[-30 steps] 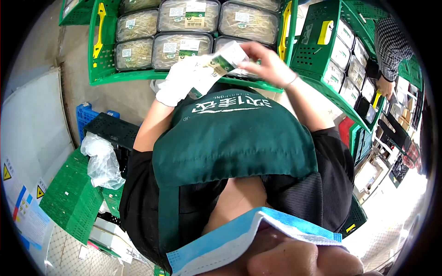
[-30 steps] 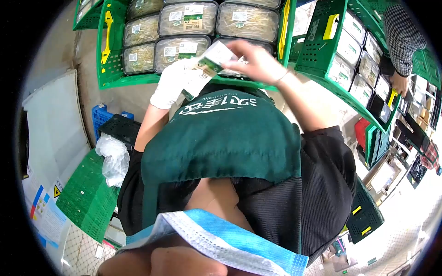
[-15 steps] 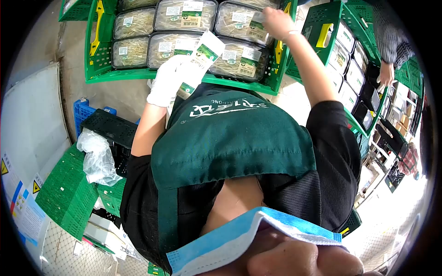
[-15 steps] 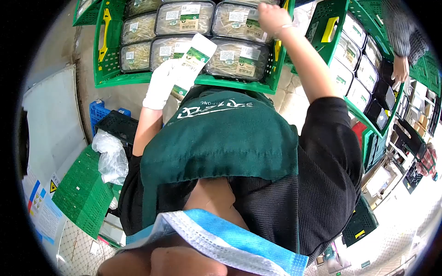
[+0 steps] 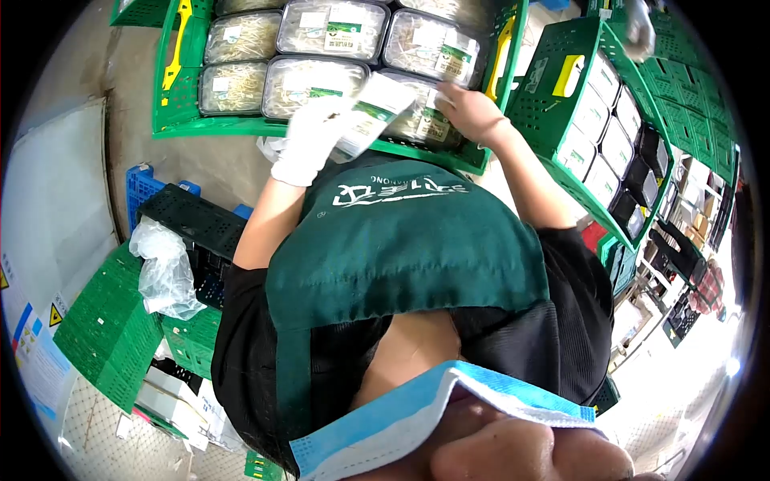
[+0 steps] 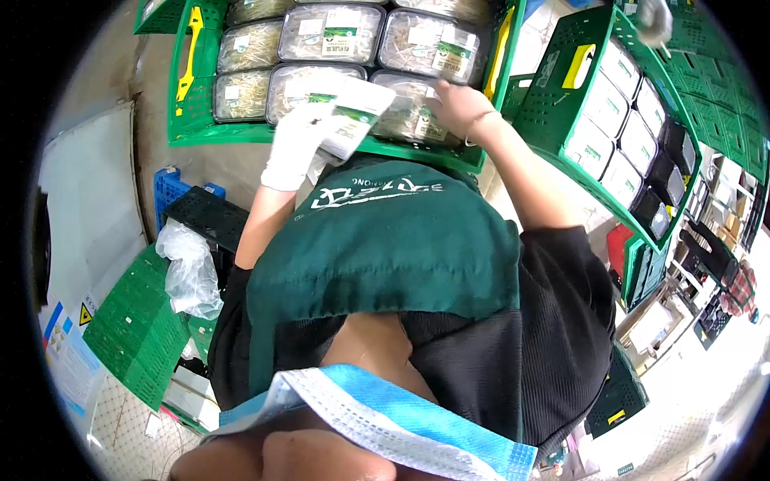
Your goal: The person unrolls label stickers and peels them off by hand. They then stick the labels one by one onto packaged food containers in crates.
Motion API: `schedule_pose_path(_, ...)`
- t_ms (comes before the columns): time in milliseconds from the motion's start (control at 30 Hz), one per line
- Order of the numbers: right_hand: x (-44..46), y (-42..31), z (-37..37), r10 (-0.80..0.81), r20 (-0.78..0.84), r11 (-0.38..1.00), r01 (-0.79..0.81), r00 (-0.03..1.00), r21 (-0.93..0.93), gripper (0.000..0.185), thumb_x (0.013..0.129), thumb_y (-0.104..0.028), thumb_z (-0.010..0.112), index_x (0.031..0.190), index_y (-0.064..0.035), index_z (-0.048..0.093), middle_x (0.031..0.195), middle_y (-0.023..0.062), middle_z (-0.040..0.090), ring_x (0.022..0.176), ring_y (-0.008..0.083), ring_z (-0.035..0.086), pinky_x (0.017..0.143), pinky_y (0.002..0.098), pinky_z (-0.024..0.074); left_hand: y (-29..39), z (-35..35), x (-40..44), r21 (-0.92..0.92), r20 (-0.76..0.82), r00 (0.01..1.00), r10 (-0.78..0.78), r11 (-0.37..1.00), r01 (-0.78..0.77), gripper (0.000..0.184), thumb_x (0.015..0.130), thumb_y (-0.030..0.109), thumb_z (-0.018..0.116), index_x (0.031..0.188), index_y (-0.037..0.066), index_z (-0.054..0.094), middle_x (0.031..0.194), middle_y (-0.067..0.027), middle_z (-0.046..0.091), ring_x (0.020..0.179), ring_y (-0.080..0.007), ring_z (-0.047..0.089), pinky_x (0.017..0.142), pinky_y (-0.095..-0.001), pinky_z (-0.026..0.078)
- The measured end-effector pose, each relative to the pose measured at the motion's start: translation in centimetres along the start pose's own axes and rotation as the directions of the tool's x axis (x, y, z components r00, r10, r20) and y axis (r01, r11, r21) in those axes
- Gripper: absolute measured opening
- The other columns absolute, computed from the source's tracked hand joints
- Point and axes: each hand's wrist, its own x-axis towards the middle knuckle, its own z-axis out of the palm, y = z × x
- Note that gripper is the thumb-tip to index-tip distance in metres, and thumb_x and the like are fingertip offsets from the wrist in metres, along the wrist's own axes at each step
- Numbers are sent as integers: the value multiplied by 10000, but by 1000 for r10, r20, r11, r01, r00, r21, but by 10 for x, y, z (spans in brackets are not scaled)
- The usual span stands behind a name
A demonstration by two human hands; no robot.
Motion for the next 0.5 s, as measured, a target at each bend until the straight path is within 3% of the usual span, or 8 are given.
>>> schedule_pose_path(67,-9,-11,-5,-167,-332,683,352,928,640,311,778,-200,553,1005,4,490,809,156,574,737,196,578,667,291,447,19,8,7,-365,116,992,-47,927,86,231,735,127,541,907,-23,574,821,-114,592,784,-196,563,717,-267,431)
schedule_pose_path(167,-19,-42,-3,-172,-505,820,407,846,403,290,703,-165,649,905,5,528,752,124,579,640,160,553,600,255,447,5,25,15,-110,-4,990,142,984,-142,227,744,114,521,918,-24,570,831,-117,591,775,-194,562,723,-263,428)
schedule_pose_path(233,-11,-43,-2,-111,-582,852,378,806,361,221,702,-189,642,842,-33,570,675,117,581,597,201,570,561,280,458,19,25,14,-387,-94,996,5,921,-41,180,753,113,513,857,-21,576,761,-116,581,717,-191,548,679,-272,425)
schedule_pose_path(267,-9,-42,-10,-61,-566,873,319,822,370,198,702,-212,633,818,-57,587,656,118,584,603,243,589,559,308,466,30,19,16,-112,-61,998,-3,994,-4,140,743,129,527,757,-5,565,675,-110,553,649,-198,524,607,-293,415)
schedule_pose_path(367,27,11,-52,-180,-607,971,238,774,15,163,706,-192,611,846,-110,618,738,98,615,638,206,604,594,293,482,16,26,16,16,30,998,57,998,-58,171,734,175,551,673,17,529,621,-100,517,574,-195,491,540,-283,402)
schedule_pose_path(400,56,40,-70,87,-530,985,6,843,172,150,722,-192,562,839,-118,620,771,97,615,684,224,606,620,325,485,10,30,15,70,28,988,151,986,-153,155,745,159,555,682,19,536,602,-70,505,565,-146,483,535,-247,402)
schedule_pose_path(467,111,98,-95,10,-488,973,-122,873,-198,243,784,-210,448,956,-62,534,889,163,590,804,293,584,705,369,471,10,24,0,-420,197,976,-92,892,169,104,739,120,569,731,18,553,631,-41,522,590,-95,488,542,-220,404)
schedule_pose_path(500,150,140,-85,-98,-595,980,-27,798,-197,338,743,-238,516,981,-8,447,905,227,550,837,363,532,711,403,444,11,15,-3,-415,257,957,-137,879,237,92,734,80,573,792,10,563,706,-27,555,618,-72,492,550,-215,407)
